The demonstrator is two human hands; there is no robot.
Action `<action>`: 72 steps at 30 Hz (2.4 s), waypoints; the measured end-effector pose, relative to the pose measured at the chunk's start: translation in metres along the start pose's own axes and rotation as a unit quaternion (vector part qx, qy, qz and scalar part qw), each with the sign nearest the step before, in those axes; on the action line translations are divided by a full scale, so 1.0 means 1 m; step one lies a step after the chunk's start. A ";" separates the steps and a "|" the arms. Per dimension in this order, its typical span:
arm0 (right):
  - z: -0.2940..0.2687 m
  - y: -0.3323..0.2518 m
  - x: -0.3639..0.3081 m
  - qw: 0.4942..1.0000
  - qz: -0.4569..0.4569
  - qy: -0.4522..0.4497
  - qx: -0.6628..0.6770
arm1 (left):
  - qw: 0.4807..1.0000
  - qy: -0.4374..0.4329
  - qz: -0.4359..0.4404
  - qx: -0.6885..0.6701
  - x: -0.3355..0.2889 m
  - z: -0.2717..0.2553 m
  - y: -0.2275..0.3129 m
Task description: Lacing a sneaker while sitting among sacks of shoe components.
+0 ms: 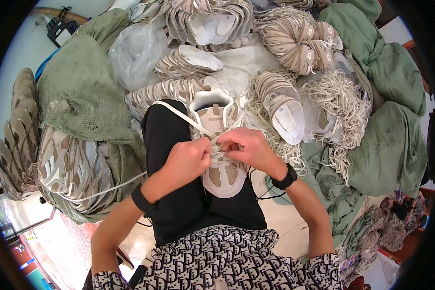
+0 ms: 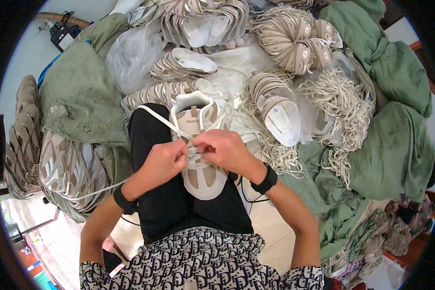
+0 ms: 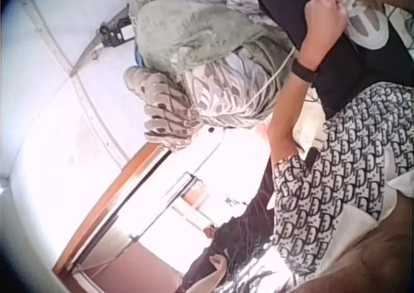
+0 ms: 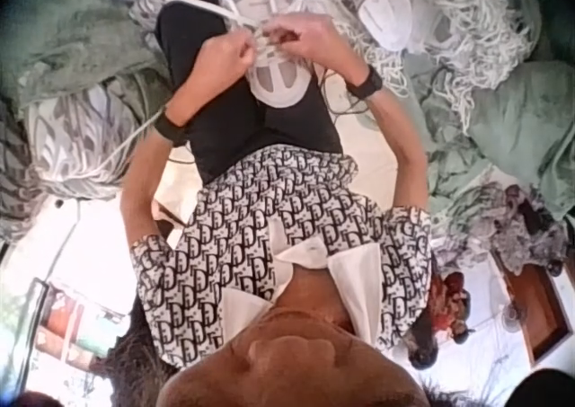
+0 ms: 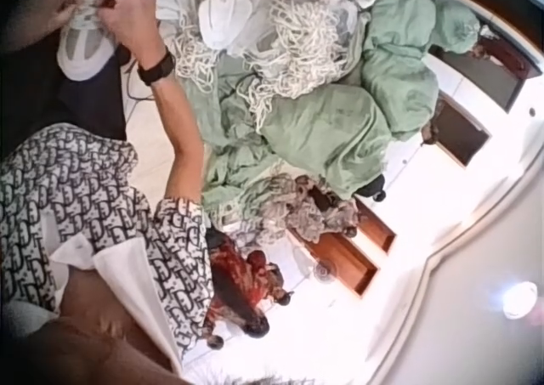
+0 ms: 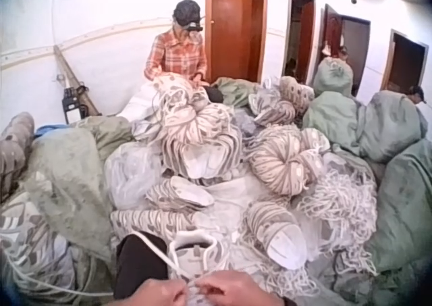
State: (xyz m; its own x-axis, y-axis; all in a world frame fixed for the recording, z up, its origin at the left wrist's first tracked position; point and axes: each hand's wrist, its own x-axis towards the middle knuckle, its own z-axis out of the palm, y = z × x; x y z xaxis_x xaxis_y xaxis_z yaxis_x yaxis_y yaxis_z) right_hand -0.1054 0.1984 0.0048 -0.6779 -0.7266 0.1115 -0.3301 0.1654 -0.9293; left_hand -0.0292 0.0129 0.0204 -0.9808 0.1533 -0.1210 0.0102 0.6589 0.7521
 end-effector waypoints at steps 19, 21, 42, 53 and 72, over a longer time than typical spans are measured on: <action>0.009 -0.016 0.022 0.918 -0.175 -0.059 -0.350 | 0.933 0.153 0.185 0.268 -0.020 0.024 -0.005; 0.010 -0.015 0.023 0.917 -0.165 -0.071 -0.357 | 0.915 0.152 0.205 0.313 -0.019 0.027 -0.005; 0.021 -0.010 0.035 0.971 -0.083 -0.103 -0.201 | 0.996 -0.071 0.018 -0.053 -0.012 -0.008 -0.014; 0.005 -0.011 0.036 0.954 -0.059 -0.118 -0.270 | 0.994 0.108 0.018 -0.013 -0.018 0.017 -0.008; 0.005 0.018 0.024 0.969 -0.187 -0.012 -0.162 | 0.891 0.115 0.178 0.402 -0.019 0.040 -0.040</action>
State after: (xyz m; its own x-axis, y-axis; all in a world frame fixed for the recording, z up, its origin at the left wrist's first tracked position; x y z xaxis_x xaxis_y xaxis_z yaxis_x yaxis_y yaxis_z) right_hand -0.1242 0.1810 -0.0113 -0.4560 -0.7914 0.4071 -0.7418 0.0853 -0.6651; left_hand -0.0032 0.0133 -0.0329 -0.9003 0.3642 0.2385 0.3746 0.9272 -0.0017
